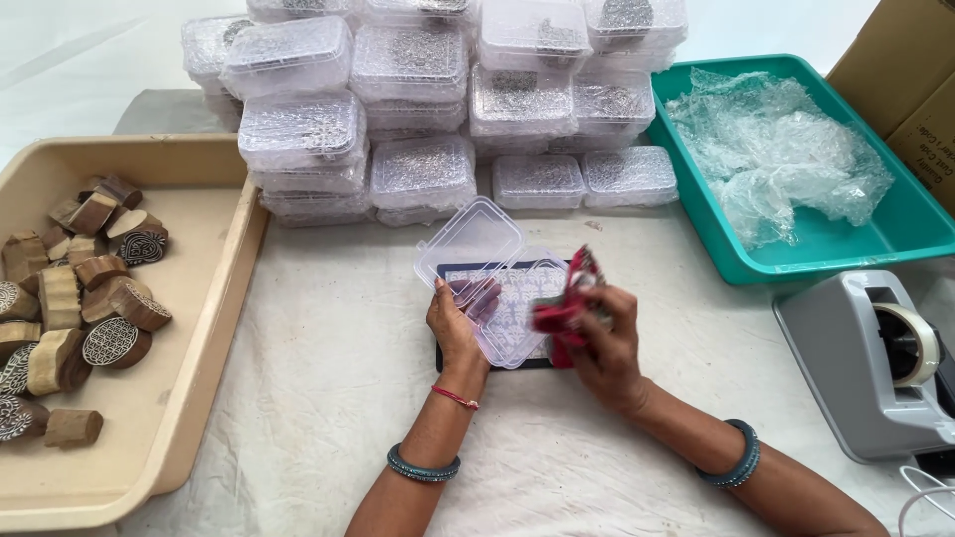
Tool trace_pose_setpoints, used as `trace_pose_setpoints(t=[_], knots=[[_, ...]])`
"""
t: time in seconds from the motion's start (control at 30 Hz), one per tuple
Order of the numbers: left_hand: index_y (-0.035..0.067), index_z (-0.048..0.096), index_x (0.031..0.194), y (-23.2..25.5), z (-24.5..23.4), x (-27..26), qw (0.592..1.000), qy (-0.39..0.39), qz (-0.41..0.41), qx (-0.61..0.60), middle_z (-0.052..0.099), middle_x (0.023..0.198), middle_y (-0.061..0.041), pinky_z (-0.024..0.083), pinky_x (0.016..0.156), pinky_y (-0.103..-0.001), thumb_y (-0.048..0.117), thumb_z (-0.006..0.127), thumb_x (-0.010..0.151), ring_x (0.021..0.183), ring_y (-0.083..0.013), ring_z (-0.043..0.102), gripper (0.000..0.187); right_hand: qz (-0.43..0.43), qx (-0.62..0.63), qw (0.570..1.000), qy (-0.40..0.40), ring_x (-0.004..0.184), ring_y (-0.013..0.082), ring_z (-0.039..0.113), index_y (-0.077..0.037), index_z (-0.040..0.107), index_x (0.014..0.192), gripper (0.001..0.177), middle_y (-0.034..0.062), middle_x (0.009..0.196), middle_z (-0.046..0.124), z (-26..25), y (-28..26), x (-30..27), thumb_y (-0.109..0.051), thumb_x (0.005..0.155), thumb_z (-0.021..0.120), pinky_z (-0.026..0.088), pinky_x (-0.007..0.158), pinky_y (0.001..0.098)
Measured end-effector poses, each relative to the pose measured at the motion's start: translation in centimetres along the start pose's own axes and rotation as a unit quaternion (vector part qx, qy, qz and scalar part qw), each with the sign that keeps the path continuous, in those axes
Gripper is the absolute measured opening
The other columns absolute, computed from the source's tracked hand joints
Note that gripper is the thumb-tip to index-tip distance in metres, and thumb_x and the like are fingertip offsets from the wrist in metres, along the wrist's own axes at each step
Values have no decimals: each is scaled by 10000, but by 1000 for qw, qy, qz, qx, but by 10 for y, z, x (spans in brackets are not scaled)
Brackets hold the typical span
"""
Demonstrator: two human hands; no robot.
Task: The person wipes the inside of a clear plastic container with a cloth, places a wooden block stamp inside, and closes the lid. They then wrap the container in bubble wrap and secure it with clear packing tape using a tape dispenser.
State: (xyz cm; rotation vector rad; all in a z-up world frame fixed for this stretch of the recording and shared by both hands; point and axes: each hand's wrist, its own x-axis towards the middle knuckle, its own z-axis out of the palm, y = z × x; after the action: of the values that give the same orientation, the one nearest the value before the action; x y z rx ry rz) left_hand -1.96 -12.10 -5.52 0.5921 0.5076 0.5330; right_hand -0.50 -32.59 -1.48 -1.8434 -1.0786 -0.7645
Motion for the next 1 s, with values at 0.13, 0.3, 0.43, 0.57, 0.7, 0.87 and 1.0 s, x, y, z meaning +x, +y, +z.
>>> trace_pose_setpoints(t=[0.13, 0.3, 0.43, 0.57, 0.7, 0.87, 1.0], knots=[[70, 530, 1117, -11, -11, 11, 999, 33, -35, -23, 743, 952, -225, 618, 666, -390, 475, 449, 1024, 762, -320, 751, 423, -150, -55, 987, -32, 1202, 262, 509, -147, 678, 1266, 417, 68, 1342, 551, 7, -15, -7, -200, 867, 786, 535, 953, 387], [50, 571, 1058, 6, -2, 2, 1000, 0, 17, 19, 750, 890, -176, 598, 639, -350, 469, 430, 1047, 740, -272, 755, 442, -230, -21, 965, -125, 1112, 263, 649, -163, 746, 1240, 394, 75, 1285, 651, -7, -30, 3, -161, 850, 803, 587, 914, 392], [-20, 634, 978, 13, -5, 9, 943, -27, 286, 169, 698, 891, -109, 542, 722, -288, 396, 457, 1196, 785, -139, 634, 502, -228, 18, 962, -151, 1050, 250, 685, -146, 743, 1150, 317, 65, 1231, 680, -34, -17, 14, -171, 845, 824, 590, 861, 376], [14, 650, 932, 35, 10, -11, 901, -86, 272, 327, 686, 758, -79, 478, 604, -258, 398, 438, 1136, 673, -125, 610, 484, -76, -29, 994, -71, 1036, 250, 663, -109, 758, 1100, 308, 84, 1193, 669, -63, -6, 44, -57, 797, 787, 577, 819, 363], [55, 639, 999, 34, 18, -15, 915, -184, 186, 306, 753, 865, -58, 659, 720, -264, 460, 402, 1073, 804, -128, 781, 475, 67, 9, 997, -22, 1137, 292, 676, -68, 732, 1183, 300, 128, 1280, 651, -54, -2, 73, -22, 887, 740, 571, 935, 370], [66, 620, 1130, 16, 22, -23, 901, -268, 118, 320, 758, 908, -71, 663, 752, -324, 530, 417, 1033, 845, -152, 774, 516, 7, -138, 987, -76, 1091, 291, 632, -45, 721, 1157, 289, 133, 1260, 659, 8, -3, 69, -93, 874, 755, 575, 844, 389], [44, 645, 1266, 1, 6, -12, 875, -272, 180, 358, 710, 887, -84, 593, 733, -340, 581, 406, 1055, 841, -164, 690, 624, -58, -146, 976, -149, 949, 252, 618, -21, 719, 1113, 237, 137, 1206, 658, 31, -10, 69, -120, 897, 728, 579, 635, 331]])
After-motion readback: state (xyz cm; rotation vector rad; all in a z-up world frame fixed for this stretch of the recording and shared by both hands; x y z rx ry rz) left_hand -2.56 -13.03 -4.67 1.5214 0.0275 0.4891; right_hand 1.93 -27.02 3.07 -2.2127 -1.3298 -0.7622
